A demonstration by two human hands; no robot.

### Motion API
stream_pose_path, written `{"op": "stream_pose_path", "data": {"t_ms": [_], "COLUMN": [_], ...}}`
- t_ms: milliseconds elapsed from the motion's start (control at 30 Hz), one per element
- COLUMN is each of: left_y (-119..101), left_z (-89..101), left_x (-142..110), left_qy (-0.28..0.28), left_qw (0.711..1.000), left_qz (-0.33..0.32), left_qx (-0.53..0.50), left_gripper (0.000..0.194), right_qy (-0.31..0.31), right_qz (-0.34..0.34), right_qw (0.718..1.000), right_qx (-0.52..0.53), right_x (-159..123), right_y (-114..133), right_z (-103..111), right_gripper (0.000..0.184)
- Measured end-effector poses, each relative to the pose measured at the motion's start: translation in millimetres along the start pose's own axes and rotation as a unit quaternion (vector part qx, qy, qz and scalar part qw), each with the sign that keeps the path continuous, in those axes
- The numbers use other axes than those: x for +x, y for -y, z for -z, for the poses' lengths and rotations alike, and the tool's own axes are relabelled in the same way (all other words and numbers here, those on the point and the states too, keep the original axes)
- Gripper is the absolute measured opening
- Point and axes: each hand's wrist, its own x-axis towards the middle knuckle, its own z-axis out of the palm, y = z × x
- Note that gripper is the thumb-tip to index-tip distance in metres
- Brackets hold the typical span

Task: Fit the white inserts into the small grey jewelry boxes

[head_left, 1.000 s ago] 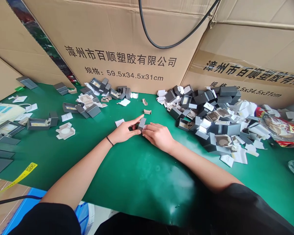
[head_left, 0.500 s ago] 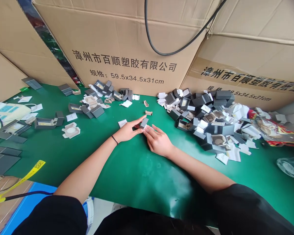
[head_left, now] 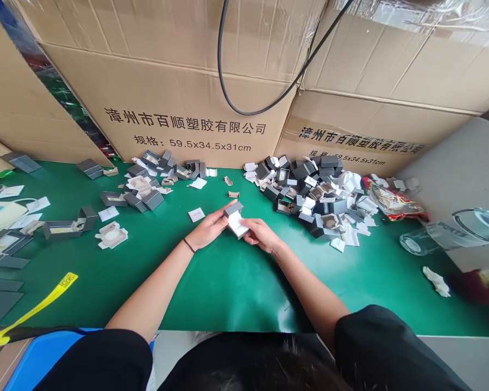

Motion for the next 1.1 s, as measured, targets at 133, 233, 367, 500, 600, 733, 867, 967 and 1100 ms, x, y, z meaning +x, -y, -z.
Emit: {"op": "stream_pose_path", "data": {"t_ms": [133,233,367,500,600,733,867,967,1100], "left_y": [6,11,11,7,4,5,9,13,26], "left_z": [-12.9,-19.6,-21.1,-17.4,-15.8,-16.2,-18.4,-25.9,-48.0], "left_x": [2,3,3,4,5,5,9,21,47], "left_qy": [-0.072,-0.1,-0.126,-0.151,-0.136,-0.144,-0.16,-0.157,-0.191], "left_qw": [0.996,0.992,0.97,0.92,0.9,0.891,0.92,0.937,0.966], "left_qz": [0.033,0.075,0.047,0.03,0.037,0.04,0.05,0.057,0.045], "left_qx": [-0.03,0.004,0.204,0.36,0.413,0.428,0.355,0.306,0.167], "left_gripper": [0.049,0.05,0.049,0.038,0.036,0.031,0.032,0.03,0.033], "right_qy": [-0.091,-0.135,-0.137,-0.125,-0.126,-0.105,-0.149,-0.172,-0.201], "right_qz": [0.058,0.078,0.124,0.141,0.145,0.167,0.175,0.176,0.174], "right_qw": [0.994,0.988,0.968,0.95,0.936,0.927,0.928,0.943,0.957], "right_qx": [0.036,0.007,-0.168,-0.251,-0.294,-0.319,-0.294,-0.222,-0.12], "right_x": [1,2,0,-3,-3,-3,-3,0,7], "right_y": [-4,-11,-16,-12,-8,-7,-10,-12,-11], "right_z": [-1,1,2,2,6,11,11,13,20], "right_gripper": [0.033,0.031,0.032,0.031,0.031,0.036,0.033,0.031,0.036]}}
